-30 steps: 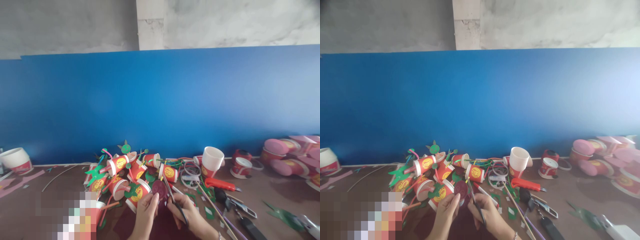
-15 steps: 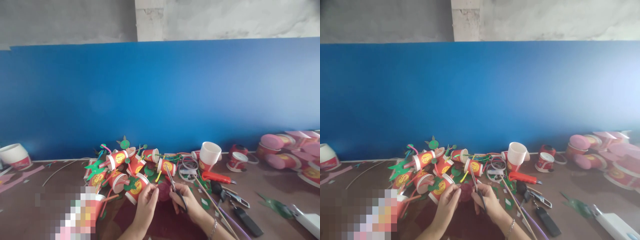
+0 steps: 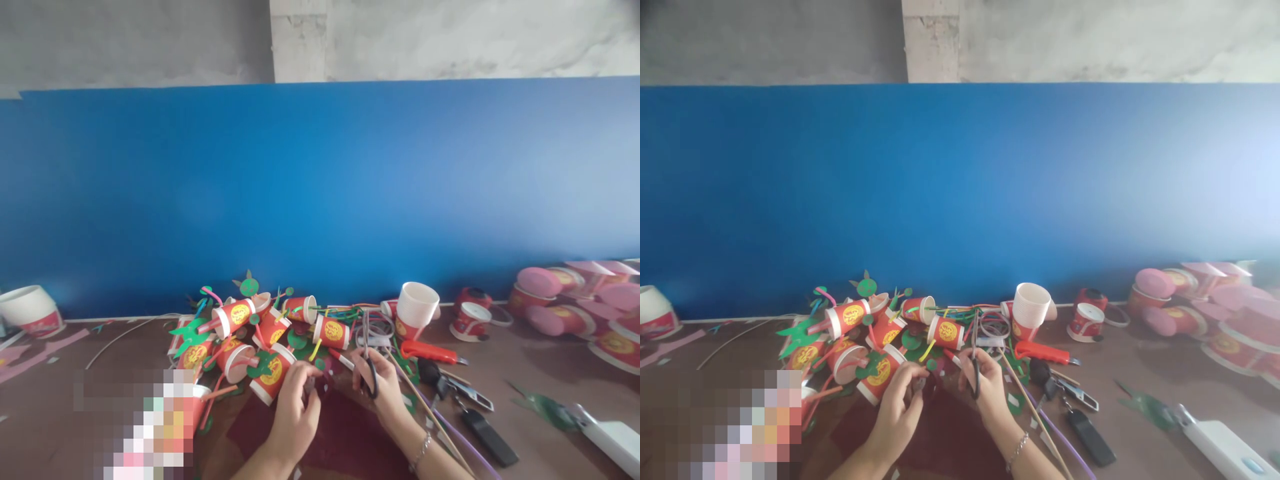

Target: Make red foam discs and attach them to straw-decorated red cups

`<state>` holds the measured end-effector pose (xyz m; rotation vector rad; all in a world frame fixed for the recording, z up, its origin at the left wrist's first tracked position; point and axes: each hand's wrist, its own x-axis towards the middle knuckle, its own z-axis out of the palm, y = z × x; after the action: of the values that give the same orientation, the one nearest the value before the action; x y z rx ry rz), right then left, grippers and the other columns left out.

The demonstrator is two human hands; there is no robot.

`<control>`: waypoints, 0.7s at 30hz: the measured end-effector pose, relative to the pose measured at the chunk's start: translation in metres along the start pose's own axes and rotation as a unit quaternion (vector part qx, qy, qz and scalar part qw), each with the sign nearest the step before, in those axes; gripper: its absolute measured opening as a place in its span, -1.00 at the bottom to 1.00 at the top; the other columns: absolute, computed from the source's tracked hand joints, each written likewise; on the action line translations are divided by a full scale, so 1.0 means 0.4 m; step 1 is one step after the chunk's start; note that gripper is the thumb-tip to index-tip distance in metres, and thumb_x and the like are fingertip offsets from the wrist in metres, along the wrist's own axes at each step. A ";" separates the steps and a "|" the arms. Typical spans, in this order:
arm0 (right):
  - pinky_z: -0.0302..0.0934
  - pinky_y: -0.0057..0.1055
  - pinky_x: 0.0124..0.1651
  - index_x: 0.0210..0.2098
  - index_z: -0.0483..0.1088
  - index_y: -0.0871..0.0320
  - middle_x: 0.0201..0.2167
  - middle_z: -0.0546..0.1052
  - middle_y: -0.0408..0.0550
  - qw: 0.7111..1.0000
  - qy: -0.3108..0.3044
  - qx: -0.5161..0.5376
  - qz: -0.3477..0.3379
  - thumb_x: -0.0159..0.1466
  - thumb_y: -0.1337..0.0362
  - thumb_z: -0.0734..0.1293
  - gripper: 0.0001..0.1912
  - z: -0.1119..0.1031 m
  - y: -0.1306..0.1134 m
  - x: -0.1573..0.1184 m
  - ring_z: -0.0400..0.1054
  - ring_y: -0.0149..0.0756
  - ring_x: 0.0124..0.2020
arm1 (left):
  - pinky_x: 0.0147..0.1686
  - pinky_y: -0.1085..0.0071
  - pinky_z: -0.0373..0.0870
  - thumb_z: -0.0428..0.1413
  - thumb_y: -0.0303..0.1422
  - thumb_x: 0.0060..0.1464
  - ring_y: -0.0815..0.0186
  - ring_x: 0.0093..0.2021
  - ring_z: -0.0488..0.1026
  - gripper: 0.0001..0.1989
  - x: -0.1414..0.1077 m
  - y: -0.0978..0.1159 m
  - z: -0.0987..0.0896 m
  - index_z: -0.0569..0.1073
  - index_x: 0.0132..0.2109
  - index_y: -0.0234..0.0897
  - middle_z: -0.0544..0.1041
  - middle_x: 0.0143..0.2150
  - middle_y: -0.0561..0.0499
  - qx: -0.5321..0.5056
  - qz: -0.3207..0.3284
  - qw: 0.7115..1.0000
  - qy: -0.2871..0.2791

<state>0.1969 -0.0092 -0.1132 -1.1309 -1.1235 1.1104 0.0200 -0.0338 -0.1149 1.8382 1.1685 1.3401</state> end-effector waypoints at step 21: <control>-0.06 -0.49 -0.53 -0.52 0.09 0.07 -0.68 0.21 -0.29 0.947 -0.028 -0.306 -0.095 0.03 0.19 0.42 -0.64 0.003 0.028 0.004 0.05 -0.43 -0.61 | 0.04 0.19 0.32 -0.13 -0.72 -0.24 0.15 -0.02 0.40 -0.43 -0.007 -0.041 0.008 0.41 -0.08 -0.24 0.46 -0.10 -0.09 0.028 0.057 0.998 0.009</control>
<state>0.1952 -0.0065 -0.1242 -1.4265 -1.6503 0.6541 0.0177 -0.0289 -0.1310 1.9623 1.1345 1.4018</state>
